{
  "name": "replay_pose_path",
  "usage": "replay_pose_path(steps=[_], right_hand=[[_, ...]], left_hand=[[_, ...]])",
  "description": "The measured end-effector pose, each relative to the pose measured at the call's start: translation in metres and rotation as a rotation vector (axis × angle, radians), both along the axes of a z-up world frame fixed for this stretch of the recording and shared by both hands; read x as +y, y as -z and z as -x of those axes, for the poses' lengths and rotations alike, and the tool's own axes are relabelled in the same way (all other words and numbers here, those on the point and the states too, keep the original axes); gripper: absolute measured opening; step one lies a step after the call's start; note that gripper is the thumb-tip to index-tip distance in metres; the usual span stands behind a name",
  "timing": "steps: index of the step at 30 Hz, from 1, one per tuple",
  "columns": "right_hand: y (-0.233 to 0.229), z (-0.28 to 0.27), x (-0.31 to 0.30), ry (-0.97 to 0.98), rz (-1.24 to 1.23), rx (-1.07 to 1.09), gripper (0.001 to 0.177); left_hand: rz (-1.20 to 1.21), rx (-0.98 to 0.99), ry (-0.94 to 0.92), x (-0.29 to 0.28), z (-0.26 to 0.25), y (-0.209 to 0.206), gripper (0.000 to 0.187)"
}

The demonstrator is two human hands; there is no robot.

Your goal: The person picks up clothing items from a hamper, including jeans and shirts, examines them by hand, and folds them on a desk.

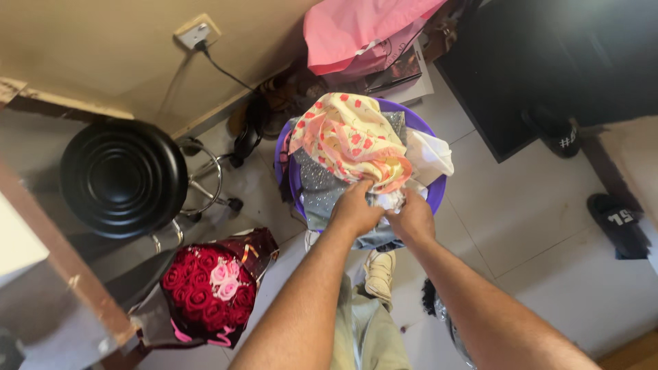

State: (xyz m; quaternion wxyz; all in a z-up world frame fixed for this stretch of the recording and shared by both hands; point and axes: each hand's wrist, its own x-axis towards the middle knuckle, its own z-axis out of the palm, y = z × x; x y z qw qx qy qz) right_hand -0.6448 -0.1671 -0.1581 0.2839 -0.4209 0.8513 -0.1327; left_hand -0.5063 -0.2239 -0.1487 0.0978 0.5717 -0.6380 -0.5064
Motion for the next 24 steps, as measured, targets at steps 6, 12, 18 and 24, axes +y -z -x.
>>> replay_pose_path(steps=[6, 12, 18, 24], right_hand=[[0.020, 0.014, 0.032, 0.270, 0.290, -0.090, 0.019], [0.033, 0.064, 0.057, 0.969, 0.544, -0.593, 0.005], [-0.011, 0.076, 0.036, 1.148, 0.536, -0.320, 0.014], [-0.002, 0.081, 0.027, 1.065, 0.565, -0.628, 0.074]], left_hand=[[-0.051, -0.204, 0.018, -0.008, -0.006, -0.014, 0.079], [-0.048, -0.263, -0.134, -0.001, -0.004, -0.030, 0.072], [0.488, -0.295, 0.081, -0.014, 0.009, -0.041, 0.091], [0.306, -0.468, 0.347, -0.061, 0.038, -0.035, 0.100]])
